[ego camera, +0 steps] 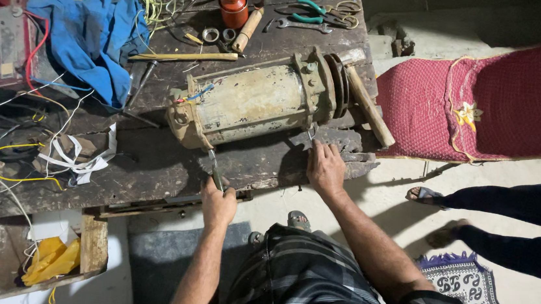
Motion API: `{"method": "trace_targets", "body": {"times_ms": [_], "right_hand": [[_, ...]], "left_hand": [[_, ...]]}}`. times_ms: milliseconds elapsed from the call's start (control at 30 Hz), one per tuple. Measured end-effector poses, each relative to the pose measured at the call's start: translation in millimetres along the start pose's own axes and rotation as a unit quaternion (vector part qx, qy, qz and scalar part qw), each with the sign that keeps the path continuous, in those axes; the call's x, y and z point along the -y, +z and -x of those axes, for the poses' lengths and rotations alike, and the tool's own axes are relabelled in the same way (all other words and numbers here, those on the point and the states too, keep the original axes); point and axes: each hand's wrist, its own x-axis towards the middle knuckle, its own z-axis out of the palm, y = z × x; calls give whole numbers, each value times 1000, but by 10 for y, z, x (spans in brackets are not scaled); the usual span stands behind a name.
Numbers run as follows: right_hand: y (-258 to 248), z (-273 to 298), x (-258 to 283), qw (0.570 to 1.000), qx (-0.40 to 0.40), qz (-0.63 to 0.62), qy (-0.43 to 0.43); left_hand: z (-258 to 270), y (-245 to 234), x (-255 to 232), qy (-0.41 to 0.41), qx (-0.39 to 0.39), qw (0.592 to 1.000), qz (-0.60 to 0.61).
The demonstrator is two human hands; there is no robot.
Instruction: The person uses pliers and a wrench to loosen and remove bolts from an electric motor on a workbench. They then use a hammer to tap the motor housing and rotate the motor to inspect it.
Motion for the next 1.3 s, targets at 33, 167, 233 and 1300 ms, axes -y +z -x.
{"method": "trace_targets", "body": {"times_ms": [33, 167, 233, 1300], "right_hand": [[23, 0, -3, 1000, 6, -6, 4], [104, 30, -26, 999, 23, -32, 19], [138, 23, -44, 998, 50, -23, 40], [-196, -375, -33, 947, 233, -105, 196]], "left_hand": [[-6, 8, 15, 5, -4, 1000, -1], [-25, 58, 90, 35, -13, 999, -2], [-38, 70, 113, 44, -17, 999, -1], [68, 51, -60, 62, -35, 997, -14]]}}
